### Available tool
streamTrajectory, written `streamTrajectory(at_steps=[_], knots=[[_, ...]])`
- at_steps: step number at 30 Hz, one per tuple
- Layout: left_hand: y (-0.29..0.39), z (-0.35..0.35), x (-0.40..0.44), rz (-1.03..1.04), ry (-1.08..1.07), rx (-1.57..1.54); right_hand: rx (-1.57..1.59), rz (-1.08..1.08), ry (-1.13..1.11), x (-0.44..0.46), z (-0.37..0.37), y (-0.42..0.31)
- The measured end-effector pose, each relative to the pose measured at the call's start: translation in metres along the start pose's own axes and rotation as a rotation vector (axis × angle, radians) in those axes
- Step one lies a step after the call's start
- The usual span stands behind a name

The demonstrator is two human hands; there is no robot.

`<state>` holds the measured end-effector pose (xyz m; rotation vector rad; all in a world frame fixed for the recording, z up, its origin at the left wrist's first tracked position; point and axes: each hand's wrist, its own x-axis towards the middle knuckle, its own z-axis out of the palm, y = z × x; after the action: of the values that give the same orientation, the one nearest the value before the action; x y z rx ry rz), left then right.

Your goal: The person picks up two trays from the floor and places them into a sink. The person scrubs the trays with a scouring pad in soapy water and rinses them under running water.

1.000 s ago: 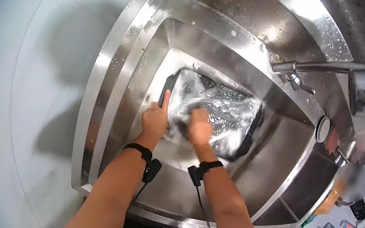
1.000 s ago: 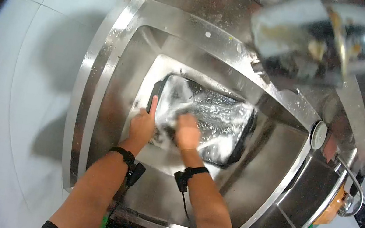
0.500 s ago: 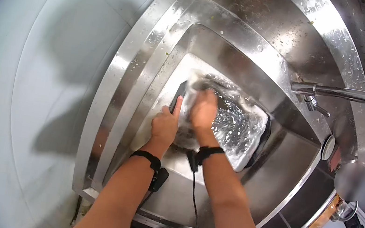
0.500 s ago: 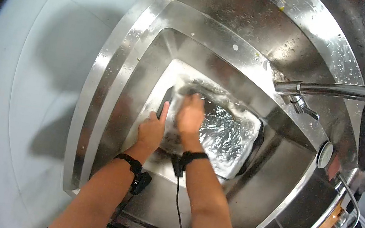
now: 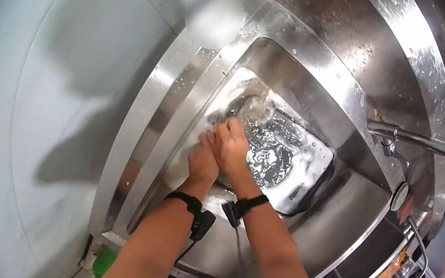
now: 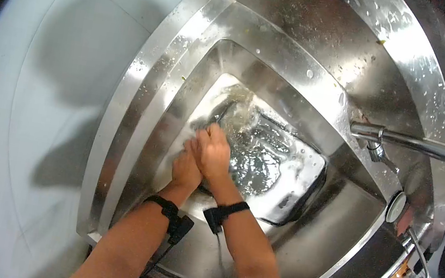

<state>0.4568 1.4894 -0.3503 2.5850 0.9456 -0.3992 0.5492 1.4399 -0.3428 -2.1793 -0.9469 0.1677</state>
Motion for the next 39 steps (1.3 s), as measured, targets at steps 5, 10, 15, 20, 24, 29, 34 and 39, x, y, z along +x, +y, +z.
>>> streamTrajectory(at_steps=[5,10,15,20,24,29,34,39], knots=[[-0.006,-0.016,-0.005,-0.076,-0.152,-0.038,-0.164,-0.045,-0.044,0.041,0.003,0.036],[-0.015,0.003,0.000,-0.122,-0.151,-0.122,-0.049,-0.016,-0.006,0.000,0.010,0.012],[-0.014,-0.001,-0.002,-0.084,-0.159,-0.094,-0.084,-0.083,-0.023,0.026,0.010,0.046],[-0.015,0.003,0.002,-0.127,-0.128,-0.134,-0.077,-0.001,0.046,-0.003,0.030,0.031],[-0.024,0.020,0.005,-0.121,-0.283,-0.053,-0.004,-0.022,-0.138,-0.038,0.011,0.034],[-0.013,-0.019,0.002,-0.137,-0.337,-0.187,-0.525,0.112,0.020,0.004,-0.040,0.104],[-0.015,0.019,0.007,-0.367,-0.225,-0.563,-0.297,0.325,0.249,-0.002,-0.021,0.090],[-0.029,0.017,0.021,-0.545,-0.340,-0.800,-0.056,0.279,0.114,-0.016,0.017,0.021]])
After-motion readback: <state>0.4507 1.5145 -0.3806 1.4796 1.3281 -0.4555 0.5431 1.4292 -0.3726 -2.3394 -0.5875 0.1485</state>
